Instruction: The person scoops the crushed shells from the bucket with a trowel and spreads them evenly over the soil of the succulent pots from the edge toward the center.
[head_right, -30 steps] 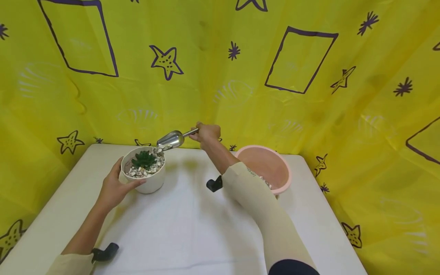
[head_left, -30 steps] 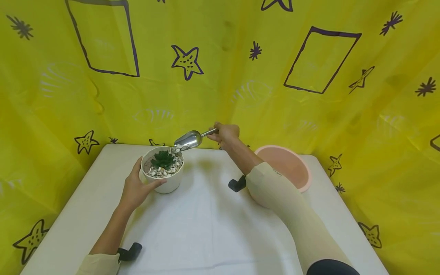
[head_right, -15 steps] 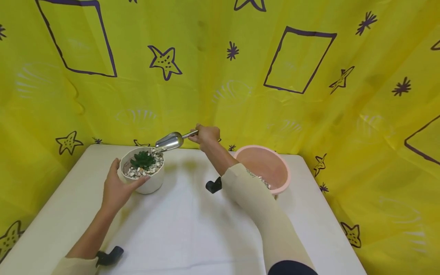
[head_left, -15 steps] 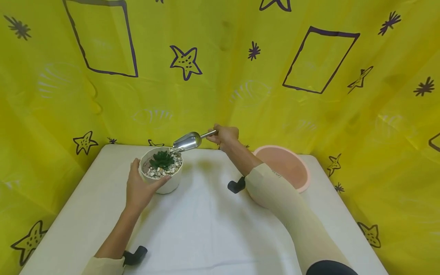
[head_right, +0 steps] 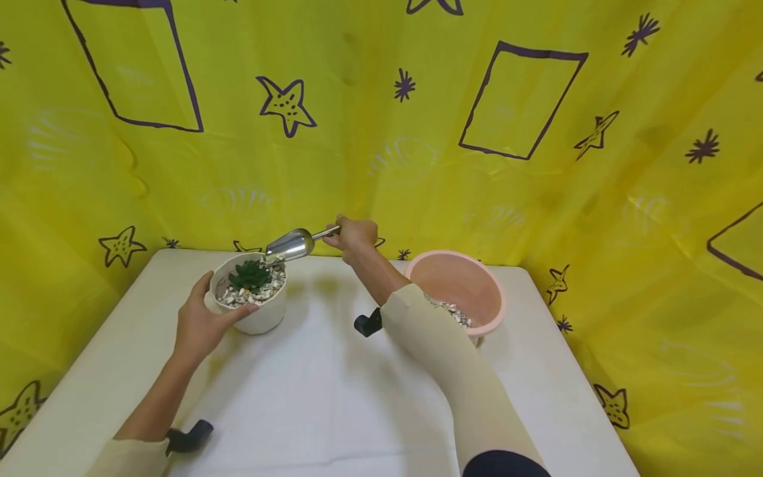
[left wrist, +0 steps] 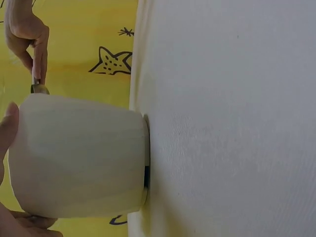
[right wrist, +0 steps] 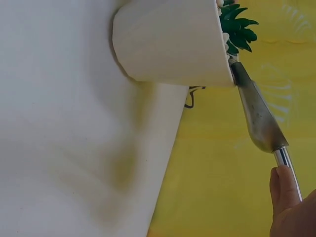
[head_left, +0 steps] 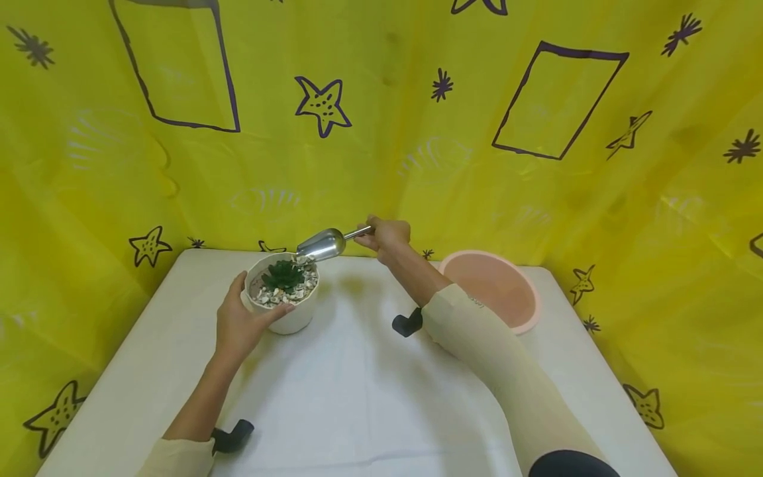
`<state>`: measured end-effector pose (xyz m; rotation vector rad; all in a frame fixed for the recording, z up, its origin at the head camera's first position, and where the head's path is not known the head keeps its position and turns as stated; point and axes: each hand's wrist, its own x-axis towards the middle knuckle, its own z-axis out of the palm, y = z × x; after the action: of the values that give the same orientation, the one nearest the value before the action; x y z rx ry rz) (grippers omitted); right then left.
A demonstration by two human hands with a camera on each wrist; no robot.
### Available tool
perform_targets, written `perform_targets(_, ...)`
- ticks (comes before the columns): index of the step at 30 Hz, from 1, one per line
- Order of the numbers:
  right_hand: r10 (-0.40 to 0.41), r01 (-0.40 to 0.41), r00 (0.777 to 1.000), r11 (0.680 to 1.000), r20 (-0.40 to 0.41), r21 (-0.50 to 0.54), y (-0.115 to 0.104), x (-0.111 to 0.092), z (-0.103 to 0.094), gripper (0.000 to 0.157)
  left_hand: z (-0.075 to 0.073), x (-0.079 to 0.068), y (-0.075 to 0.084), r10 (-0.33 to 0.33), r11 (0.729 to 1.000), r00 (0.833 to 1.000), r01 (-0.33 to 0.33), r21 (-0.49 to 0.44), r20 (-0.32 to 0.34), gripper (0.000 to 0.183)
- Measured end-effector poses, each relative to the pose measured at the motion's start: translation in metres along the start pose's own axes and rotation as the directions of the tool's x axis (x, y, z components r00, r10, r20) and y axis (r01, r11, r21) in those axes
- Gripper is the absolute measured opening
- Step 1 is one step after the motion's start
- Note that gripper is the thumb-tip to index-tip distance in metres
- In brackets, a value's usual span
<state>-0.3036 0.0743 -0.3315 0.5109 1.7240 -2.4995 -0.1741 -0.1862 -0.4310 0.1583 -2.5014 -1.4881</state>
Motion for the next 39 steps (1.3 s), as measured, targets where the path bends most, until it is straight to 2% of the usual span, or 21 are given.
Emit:
perform_targets(11,-0.031,0.031,1.0,0.999,-0.002,-0.01,0.0028,-0.0023,0.0025,0.032,-0.0056,0.0089,-0.0021,0.005,0.999,0.996,-0.008,0.036,0.088,0.116)
perform_targets(25,-0.069,0.069,0.997,0.998,-0.027,-0.008,0.0015,-0.0034,0.0058,0.033,-0.0069,0.0088,-0.0012,-0.007,0.999,0.995,0.003,0.038,0.1,0.117)
perform_targets(39,-0.106,0.106,0.994,0.994,0.018,0.026,-0.0021,-0.0057,0.0057,0.035,-0.008,0.0081,-0.0001,-0.014,0.999,0.995,0.01,0.04,0.098,0.118)
